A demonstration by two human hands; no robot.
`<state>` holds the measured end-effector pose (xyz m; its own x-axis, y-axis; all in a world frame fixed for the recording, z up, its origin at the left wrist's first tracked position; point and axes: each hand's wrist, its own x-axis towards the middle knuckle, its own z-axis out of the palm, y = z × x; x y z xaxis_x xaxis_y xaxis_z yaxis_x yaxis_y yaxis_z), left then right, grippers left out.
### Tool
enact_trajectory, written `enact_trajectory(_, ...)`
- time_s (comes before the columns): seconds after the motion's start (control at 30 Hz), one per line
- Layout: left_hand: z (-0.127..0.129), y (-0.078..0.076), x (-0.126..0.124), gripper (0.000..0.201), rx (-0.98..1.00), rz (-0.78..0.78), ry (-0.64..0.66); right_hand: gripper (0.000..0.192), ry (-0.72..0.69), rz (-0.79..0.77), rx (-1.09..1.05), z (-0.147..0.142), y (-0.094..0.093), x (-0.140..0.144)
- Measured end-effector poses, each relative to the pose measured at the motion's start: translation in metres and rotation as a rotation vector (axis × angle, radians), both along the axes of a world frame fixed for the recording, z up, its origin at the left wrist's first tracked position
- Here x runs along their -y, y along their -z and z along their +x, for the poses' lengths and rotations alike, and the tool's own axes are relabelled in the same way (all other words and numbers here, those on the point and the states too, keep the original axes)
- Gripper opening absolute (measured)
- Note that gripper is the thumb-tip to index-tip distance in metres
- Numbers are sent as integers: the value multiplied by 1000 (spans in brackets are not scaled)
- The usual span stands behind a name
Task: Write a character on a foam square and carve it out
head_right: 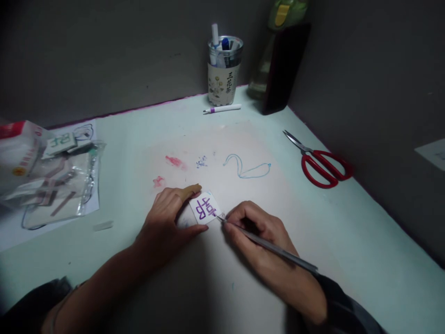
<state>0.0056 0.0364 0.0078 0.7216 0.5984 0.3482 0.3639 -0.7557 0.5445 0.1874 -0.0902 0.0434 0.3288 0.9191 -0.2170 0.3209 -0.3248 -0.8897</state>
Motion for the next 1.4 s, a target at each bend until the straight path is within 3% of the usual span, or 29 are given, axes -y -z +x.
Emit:
enact_trajectory(0.17, 0, 0, 0, 75, -11, -12, 1, 20, 51, 2, 24, -2, -2, -2)
enact_trajectory(0.4, -3, -4, -4, 100, -77, -50, 99, 22, 83, -16, 21, -3, -1, -1)
enact_trajectory(0.53, -8, -6, -11, 93, -142, -86, 214, 22, 115, -27, 30, -3, -1, 0)
enact_trajectory(0.77, -6, -4, -18, 86, -119, -136, 275, 22, 144, -12, 26, -2, -1, 0)
enact_trajectory(1.4, -1, -3, -17, 72, -70, -142, 255, 21, 120, -25, 69, -2, -2, 0)
